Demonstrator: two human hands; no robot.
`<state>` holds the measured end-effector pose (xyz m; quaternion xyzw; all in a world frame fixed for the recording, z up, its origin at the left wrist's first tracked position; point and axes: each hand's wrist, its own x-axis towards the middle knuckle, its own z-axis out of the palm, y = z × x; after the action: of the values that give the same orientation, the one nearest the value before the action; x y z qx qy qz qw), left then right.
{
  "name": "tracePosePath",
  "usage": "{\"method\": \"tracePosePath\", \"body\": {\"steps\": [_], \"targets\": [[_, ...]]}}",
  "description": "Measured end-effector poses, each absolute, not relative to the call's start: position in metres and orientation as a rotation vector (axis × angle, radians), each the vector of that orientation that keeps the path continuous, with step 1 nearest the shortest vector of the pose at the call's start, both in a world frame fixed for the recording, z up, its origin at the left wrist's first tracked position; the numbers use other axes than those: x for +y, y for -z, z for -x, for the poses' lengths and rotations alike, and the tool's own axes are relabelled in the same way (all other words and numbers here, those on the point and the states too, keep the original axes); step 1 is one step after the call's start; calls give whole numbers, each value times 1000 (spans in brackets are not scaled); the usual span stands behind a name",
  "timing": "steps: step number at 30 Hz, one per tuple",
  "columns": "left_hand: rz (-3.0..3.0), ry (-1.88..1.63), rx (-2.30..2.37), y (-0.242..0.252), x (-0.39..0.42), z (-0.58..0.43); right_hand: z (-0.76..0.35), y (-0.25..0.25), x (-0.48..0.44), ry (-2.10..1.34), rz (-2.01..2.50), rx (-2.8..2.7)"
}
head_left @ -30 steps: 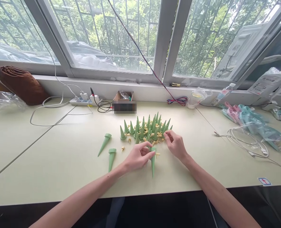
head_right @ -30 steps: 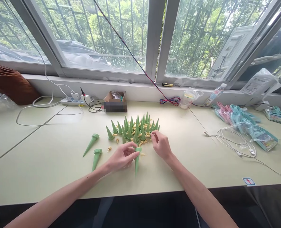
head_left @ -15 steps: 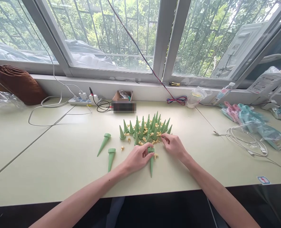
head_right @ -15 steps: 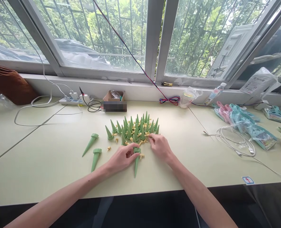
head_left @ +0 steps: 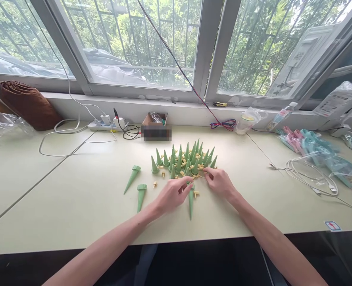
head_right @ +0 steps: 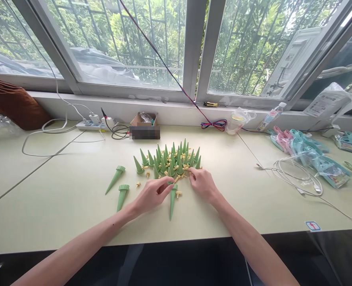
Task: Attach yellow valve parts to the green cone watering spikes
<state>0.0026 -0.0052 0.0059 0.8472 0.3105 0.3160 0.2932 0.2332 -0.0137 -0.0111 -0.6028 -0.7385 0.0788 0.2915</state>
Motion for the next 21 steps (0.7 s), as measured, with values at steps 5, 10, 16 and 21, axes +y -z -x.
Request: {"method": "tracePosePath", "body": {"steps": [5,10,16,21], "targets": [[-2330,-841,793,-4,-7,-4,-233,9,-14,-235,1656,-1986],[-2369,-852,778,-4,-9,-5,-234,8,-14,-231,1715,-1989],[-2400,-866,742,-3,-9,-5,-233,6,-14,-259,1777,-2012],[-2434,-867,713,-1,-9,-6,-232,6,-15,-294,1742,-2028]]}}
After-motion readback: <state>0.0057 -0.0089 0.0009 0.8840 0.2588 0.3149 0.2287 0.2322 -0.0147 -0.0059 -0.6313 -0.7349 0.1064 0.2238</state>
